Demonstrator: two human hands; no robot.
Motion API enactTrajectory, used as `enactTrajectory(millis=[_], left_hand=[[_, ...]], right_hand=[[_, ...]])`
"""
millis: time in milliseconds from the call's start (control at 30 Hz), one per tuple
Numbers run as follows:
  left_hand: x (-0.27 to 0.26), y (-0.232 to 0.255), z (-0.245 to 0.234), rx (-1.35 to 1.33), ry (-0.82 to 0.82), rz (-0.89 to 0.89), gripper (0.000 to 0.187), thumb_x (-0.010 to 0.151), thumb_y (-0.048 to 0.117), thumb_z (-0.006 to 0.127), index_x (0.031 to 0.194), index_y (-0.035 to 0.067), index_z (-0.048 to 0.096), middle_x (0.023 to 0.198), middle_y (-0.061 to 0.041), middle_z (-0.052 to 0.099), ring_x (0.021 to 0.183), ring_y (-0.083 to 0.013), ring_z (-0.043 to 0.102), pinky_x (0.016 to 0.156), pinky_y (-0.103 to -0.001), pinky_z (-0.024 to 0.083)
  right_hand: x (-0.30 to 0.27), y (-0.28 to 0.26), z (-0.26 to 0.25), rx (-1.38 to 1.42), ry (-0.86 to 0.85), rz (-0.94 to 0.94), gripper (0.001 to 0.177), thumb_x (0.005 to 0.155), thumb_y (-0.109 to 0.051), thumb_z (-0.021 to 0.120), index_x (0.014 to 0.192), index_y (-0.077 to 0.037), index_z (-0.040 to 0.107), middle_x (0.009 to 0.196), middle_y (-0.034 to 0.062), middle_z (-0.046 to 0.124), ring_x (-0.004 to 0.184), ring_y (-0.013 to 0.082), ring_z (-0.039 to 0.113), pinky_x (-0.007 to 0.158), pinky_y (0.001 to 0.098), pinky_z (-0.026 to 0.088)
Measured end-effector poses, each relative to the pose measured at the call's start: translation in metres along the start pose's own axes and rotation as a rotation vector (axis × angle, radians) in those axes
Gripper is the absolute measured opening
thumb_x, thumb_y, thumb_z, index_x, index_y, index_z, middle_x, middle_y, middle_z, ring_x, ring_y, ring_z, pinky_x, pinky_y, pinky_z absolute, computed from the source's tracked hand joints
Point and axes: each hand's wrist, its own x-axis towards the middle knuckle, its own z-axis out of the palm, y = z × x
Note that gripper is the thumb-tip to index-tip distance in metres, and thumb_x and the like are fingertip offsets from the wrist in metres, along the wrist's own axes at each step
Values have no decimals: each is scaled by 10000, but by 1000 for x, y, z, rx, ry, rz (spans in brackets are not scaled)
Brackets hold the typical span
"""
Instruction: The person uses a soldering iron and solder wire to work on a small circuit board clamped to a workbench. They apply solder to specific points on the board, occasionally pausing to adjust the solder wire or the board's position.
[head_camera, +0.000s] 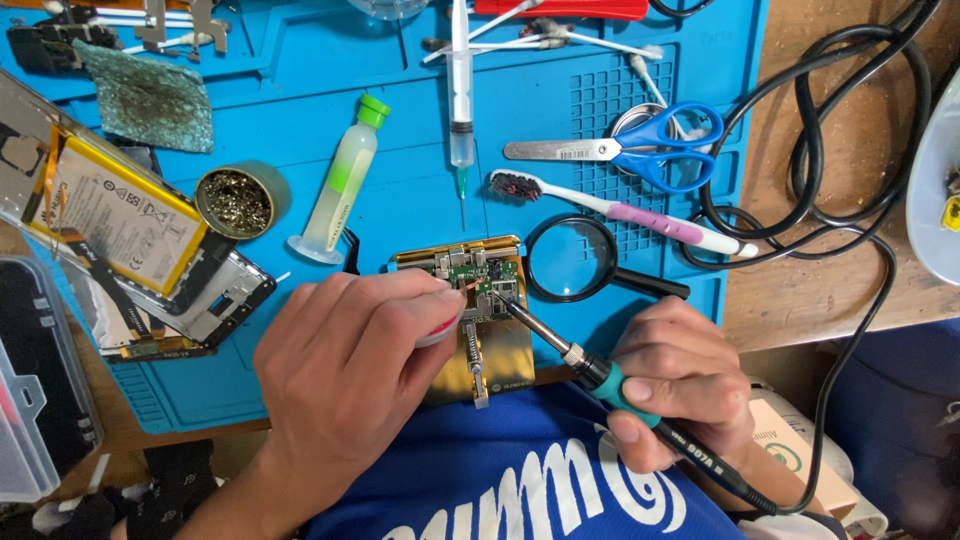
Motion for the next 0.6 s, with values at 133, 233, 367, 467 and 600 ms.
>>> enactTrajectory(millis=[133,233,367,467,600], left_hand=[[-4,-2,0,-51,-34,1,83,941,181,694,954,117,642,963,-56,702,744,-230,635,593,-363,434],[-4,-3,1,-53,-39,6,110,937,207,702,964,113,654,967,-74,701,758,-236,643,589,-369,444],[-5,-4,1,-48,-64,-2,113,938,212,707,977,121,651,982,-73,694,780,-238,646,602,-372,450],[-2,-3,1,-44,-57,10,91,943,183,700,966,109,652,967,-77,701,742,-232,629,577,-366,432],[-2,-3,1,-67,-29,0,110,928,187,725,953,104,657,960,-76,705,756,-229,657,585,-358,445]], right_hand=[[-2,-2,0,2,-38,27,181,920,-273,520,978,-136,418,602,36,551,501,214,511,634,357,465],[-3,-1,-1,-7,-35,27,180,913,-272,511,954,-127,412,584,43,532,491,217,503,630,360,467],[-1,1,-1,-24,-51,-24,181,915,-254,501,967,-121,390,577,50,517,482,220,500,621,361,462],[3,-2,0,-39,-59,-1,181,927,-255,494,978,-121,383,586,55,523,490,221,503,631,359,463],[1,-1,2,-48,-30,-20,170,924,-256,486,971,-126,387,568,46,501,478,210,500,618,356,472]])
